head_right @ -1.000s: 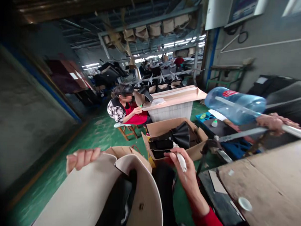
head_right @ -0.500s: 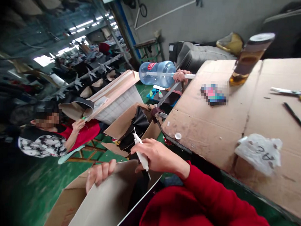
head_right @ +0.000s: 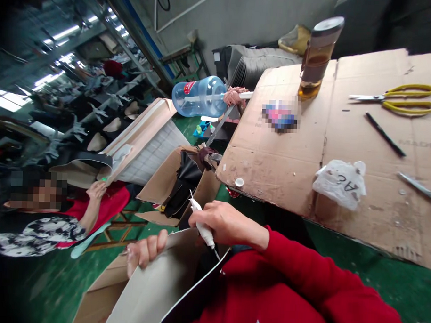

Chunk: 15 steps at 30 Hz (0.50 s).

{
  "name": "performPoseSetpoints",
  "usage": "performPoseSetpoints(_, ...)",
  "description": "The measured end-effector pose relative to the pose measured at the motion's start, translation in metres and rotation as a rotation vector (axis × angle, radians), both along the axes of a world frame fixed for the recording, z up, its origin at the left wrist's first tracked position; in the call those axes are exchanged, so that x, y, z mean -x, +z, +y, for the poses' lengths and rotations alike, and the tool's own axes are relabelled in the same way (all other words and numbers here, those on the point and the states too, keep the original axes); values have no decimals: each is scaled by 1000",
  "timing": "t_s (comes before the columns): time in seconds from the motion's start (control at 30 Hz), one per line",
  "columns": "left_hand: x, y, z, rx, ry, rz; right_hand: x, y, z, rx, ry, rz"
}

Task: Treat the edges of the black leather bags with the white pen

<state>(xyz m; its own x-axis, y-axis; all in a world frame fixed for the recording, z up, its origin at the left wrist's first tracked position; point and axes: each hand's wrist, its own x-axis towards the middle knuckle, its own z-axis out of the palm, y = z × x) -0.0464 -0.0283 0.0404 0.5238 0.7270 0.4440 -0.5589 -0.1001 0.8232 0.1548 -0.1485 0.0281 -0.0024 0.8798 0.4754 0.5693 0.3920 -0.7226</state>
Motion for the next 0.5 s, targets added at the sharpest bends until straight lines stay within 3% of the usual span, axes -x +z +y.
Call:
performPoseSetpoints(0.23, 5, -2, -4, 149, -92, 25, 2, -15, -4, 39, 36, 261)
performPoseSetpoints(0.5, -7, 3, -14, 85, -45, 7, 3, -19, -8, 105, 14, 388)
